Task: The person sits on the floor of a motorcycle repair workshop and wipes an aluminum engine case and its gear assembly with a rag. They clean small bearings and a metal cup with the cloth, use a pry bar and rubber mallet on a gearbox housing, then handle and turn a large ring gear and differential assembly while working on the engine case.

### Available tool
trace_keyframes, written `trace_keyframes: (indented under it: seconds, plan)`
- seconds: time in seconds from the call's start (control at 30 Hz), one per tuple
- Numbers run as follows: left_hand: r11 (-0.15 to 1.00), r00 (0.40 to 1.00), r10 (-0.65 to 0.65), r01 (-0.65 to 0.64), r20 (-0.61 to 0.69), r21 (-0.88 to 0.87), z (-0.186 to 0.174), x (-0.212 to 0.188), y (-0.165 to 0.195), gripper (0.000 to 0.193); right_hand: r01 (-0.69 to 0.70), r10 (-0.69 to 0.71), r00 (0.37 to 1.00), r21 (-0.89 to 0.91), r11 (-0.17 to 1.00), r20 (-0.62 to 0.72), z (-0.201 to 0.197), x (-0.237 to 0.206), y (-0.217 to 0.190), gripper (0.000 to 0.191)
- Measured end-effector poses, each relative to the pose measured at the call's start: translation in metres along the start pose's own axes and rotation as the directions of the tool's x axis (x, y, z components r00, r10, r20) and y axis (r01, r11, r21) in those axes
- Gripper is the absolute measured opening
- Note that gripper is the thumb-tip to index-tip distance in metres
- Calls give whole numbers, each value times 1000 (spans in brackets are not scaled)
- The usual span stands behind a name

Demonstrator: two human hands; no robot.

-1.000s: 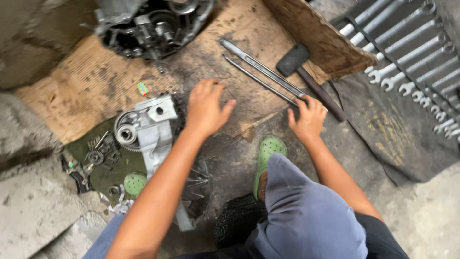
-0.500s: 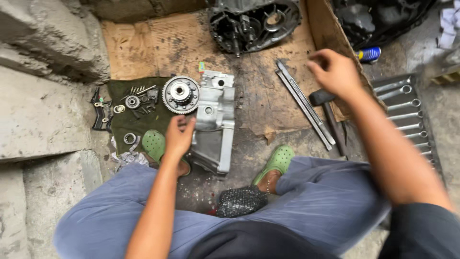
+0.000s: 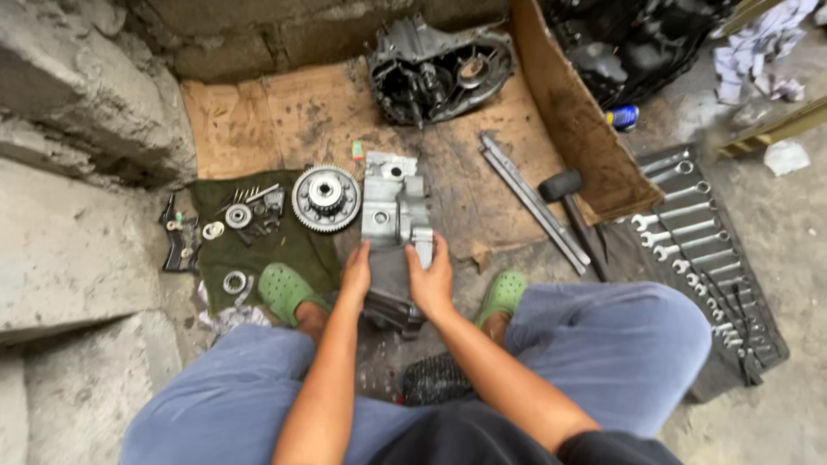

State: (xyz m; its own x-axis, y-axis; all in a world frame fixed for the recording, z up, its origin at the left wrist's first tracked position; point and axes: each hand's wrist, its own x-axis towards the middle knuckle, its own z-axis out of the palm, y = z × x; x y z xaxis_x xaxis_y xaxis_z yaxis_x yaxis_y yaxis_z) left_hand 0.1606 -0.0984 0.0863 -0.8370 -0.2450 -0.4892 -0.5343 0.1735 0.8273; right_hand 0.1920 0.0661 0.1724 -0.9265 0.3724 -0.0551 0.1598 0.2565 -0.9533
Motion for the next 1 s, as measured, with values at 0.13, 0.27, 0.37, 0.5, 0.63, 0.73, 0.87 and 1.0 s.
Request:
trace_keyframes:
  seconds: [0.13,0.27,0.37,0.5,0.63,0.73,0.87,1.0]
  plan:
    - [962,992,54,-21,-114,273,35,4,5,71,18,-24,999,-161,987,-36,-15,6,14,54]
    - [914,991,-75,112,-108,391,83,-16,12,75,-36,13,996,-281,959,-84,-64,30,37,48]
    - [892,993,33,21,-112,452,124,-39,22,73,55,-113,980,-322,945,-163,-103,51,59,51]
    - [926,987,163,-156,7,343,140,-48,23,54,-69,-10,978,-365,928,-209,-143,76,99,52]
    - [891,893,364,-250,-267,380,101,-14,0,39,-254,183,945,-257,932,-270,-166,98,138,57]
    - [964,941,-260,266,-218,-6,57,27,-20,60,-283,174,931,-333,900,-320,-171,109,157,58]
    - [750,798,-596,594,95,-290,54,37,-37,78,-404,308,877,-217,889,-370,-166,124,164,58]
    - [524,752,-529,655,394,-545,94,8,-54,91,-456,400,851,-103,884,-340,-163,129,167,52]
